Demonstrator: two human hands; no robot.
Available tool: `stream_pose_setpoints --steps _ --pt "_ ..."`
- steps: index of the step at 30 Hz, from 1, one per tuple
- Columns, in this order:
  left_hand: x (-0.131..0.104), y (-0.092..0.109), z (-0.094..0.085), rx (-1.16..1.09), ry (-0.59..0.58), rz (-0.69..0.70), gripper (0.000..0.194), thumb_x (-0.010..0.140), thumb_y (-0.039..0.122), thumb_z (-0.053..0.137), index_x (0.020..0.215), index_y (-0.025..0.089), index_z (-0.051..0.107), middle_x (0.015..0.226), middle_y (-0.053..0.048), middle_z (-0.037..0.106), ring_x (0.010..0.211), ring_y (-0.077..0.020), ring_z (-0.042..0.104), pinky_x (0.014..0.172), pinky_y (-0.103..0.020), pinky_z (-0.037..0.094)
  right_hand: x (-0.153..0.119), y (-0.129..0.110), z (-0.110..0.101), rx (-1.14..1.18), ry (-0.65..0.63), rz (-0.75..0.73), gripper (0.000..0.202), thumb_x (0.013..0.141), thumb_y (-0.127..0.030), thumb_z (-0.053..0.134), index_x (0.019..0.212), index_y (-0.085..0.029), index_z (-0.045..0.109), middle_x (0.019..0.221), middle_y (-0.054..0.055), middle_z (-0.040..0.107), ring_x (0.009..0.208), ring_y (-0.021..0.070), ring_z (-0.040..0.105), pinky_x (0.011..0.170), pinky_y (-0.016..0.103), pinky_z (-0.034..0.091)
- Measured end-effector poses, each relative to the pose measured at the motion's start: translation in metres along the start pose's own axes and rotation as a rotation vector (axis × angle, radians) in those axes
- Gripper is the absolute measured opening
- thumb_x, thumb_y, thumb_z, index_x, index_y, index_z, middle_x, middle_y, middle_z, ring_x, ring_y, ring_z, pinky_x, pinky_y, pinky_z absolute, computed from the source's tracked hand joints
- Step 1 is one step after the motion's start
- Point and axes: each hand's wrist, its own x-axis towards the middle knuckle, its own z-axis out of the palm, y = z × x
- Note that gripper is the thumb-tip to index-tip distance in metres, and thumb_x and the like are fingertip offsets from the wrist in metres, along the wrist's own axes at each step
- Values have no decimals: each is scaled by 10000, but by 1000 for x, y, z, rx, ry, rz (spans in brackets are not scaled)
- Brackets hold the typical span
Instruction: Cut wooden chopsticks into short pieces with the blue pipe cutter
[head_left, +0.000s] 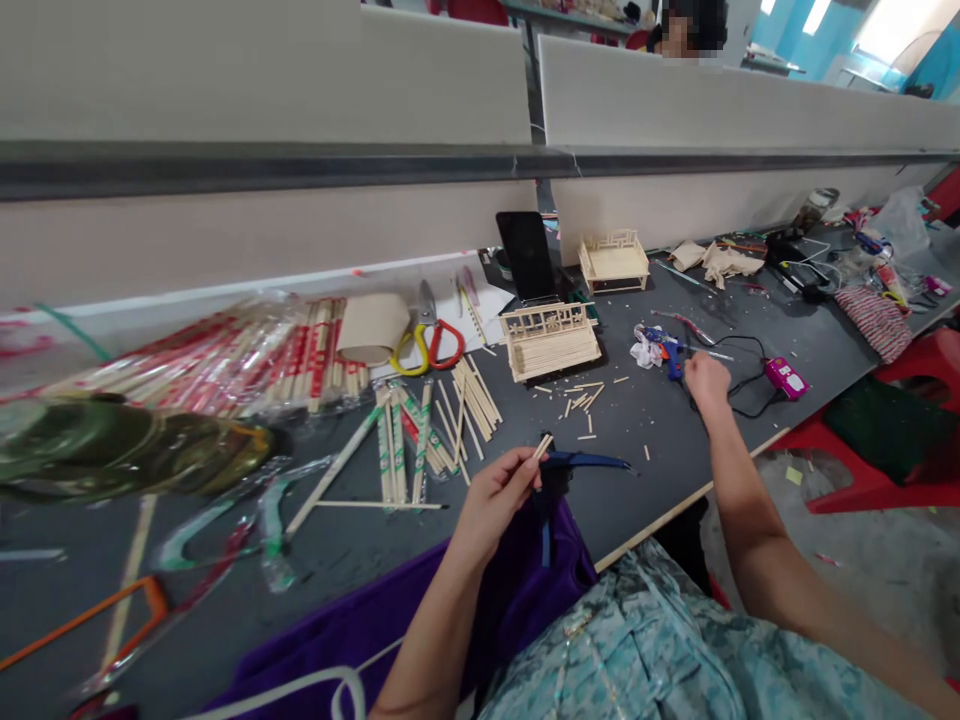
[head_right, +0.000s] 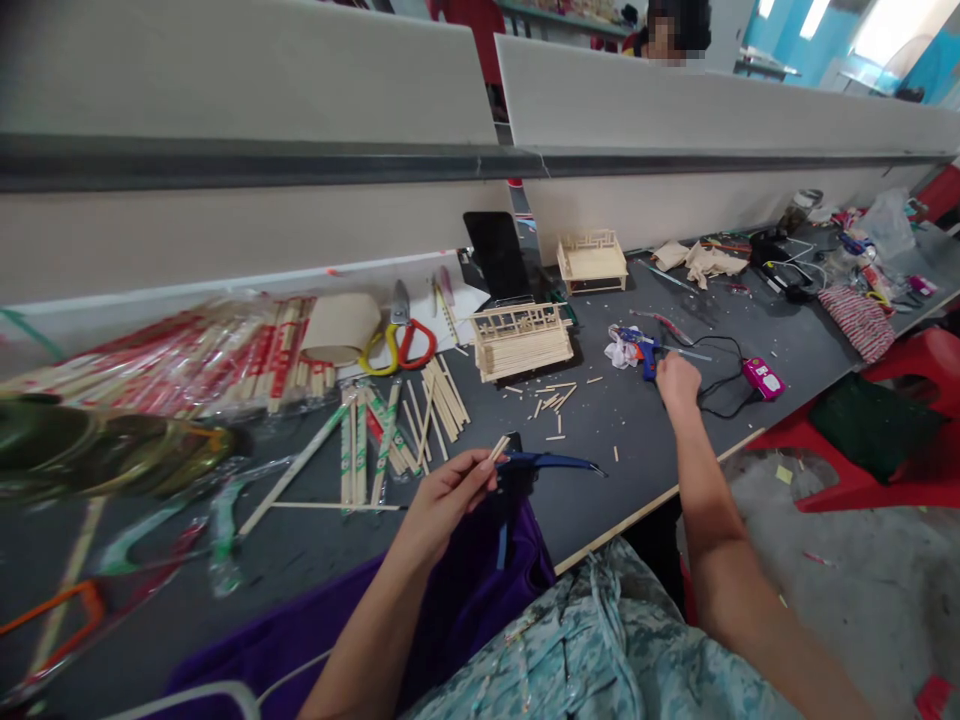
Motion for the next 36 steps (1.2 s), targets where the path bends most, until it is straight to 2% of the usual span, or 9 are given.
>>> stream_pose_setpoints --steps 4,6,9,12,15,19,29,34,36 --pt "-2 -1 -2 -10 31 -7 578 718 661 732 953 135 691 605 36 539 470 -56 351 457 -184 207 30 26 -31 -131 88 101 295 996 -238 479 1152 -24 610 1111 325 677 1061 327 687 891 425 463" --pt "-1 -2 -1 -9 22 -6 582 721 664 728 954 132 691 603 36 538 470 -56 351 458 -184 209 40 34 -34 -154 70 78 349 988 -277 532 1225 -22 565 1107 302 685 1022 300 694 858 391 467" --pt "2 -2 2 -6 -1 -6 577 731 660 721 959 130 692 606 35 538 472 -57 355 458 -184 212 41 34 -18 -168 7 -16 299 945 -254 622 1198 -98 595 1026 199 730 959 259 699 828 337 456" --pt "3 -2 4 -3 -7 -9 568 741 654 717 963 132 692 610 36 537 473 -55 349 458 -184 208 35 28 7 -152 -71 -128 152 943 -296 627 1004 -167 678 975 130 745 925 226 689 802 291 441" --pt "3 -3 2 -7 -3 -20 574 737 658 718 969 134 693 610 37 536 471 -54 344 457 -183 205 28 23 24 -113 -102 -203 276 981 -406 555 928 -177 702 969 121 747 914 218 671 778 277 430" --pt "0 -5 -2 -10 22 -32 590 721 667 725 968 132 695 608 37 532 468 -54 344 456 -183 206 25 19 35 -64 -94 -241 289 933 -451 607 1006 -187 701 984 89 748 885 206 657 748 264 424" --pt "2 -2 3 -5 19 4 556 739 646 715 957 136 690 614 35 537 472 -57 354 460 -186 210 44 -14 44 -12 -2 -164 305 924 -415 597 1040 -154 705 1010 133 745 913 245 665 797 309 456" --pt "13 9 -9 1 53 61 494 754 604 710 938 146 680 602 38 526 459 -59 343 452 -193 201 14 -16 34 32 148 -156 471 973 -422 487 1301 -96 569 1281 229 635 1183 296 572 986 385 426" --pt "20 17 -14 29 68 108 449 781 572 691 935 150 679 606 32 531 463 -64 352 455 -196 211 -4 -23 33 129 204 -201 424 989 -380 425 1286 -115 575 1244 201 654 1133 265 596 994 360 428"
